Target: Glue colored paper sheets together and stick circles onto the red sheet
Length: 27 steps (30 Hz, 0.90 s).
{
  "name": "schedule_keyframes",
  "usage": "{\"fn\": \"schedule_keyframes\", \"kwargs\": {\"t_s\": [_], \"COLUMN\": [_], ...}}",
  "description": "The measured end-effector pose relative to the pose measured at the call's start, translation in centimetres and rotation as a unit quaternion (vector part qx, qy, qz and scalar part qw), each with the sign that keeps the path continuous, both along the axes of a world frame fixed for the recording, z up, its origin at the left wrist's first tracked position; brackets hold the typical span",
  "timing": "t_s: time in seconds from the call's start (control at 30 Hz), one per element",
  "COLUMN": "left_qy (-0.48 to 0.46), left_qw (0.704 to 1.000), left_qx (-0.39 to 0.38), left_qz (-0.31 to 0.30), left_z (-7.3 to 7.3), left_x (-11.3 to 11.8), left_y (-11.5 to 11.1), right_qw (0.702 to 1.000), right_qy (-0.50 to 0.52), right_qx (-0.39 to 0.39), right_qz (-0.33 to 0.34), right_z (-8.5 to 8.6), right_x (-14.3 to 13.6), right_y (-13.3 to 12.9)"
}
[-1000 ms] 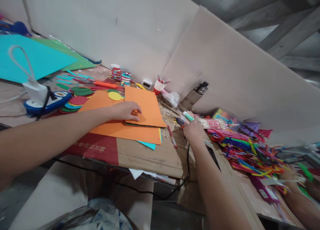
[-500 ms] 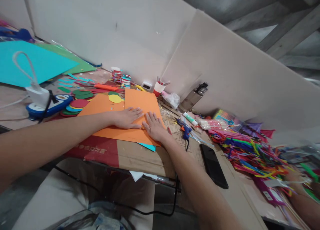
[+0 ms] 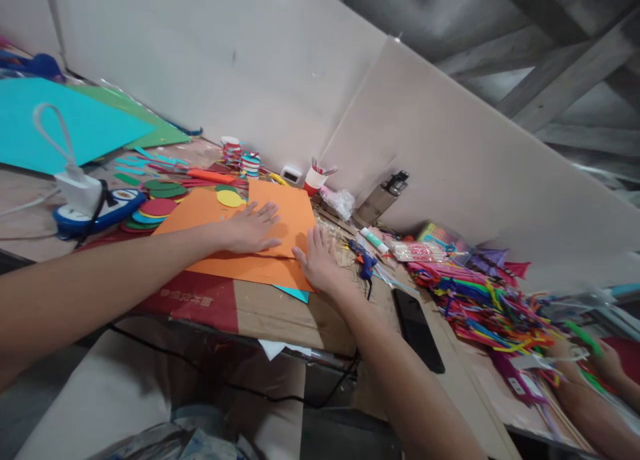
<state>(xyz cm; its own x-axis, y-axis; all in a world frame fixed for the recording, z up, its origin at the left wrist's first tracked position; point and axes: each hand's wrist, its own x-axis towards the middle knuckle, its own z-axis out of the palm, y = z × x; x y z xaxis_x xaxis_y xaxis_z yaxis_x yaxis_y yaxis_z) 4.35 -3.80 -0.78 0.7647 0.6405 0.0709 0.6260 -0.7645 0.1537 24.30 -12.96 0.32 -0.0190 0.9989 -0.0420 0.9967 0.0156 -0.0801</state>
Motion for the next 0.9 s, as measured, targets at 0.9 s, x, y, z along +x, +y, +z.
{"fn": "schedule_keyframes", "kwargs": {"t_s": [0.9], "left_qy": [0.120], "left_qw": [0.979], "left_qx": [-0.150], "left_qz": [0.066], "left_z": [1.3], "left_x": [-4.8], "left_y": [1.0], "right_qw": [0.999], "right_qy": [0.028], "right_qx": [-0.012], "right_qz": [-0.015], "right_z": [-1.8], "right_x": [1.1], "right_y": [0.4]}}
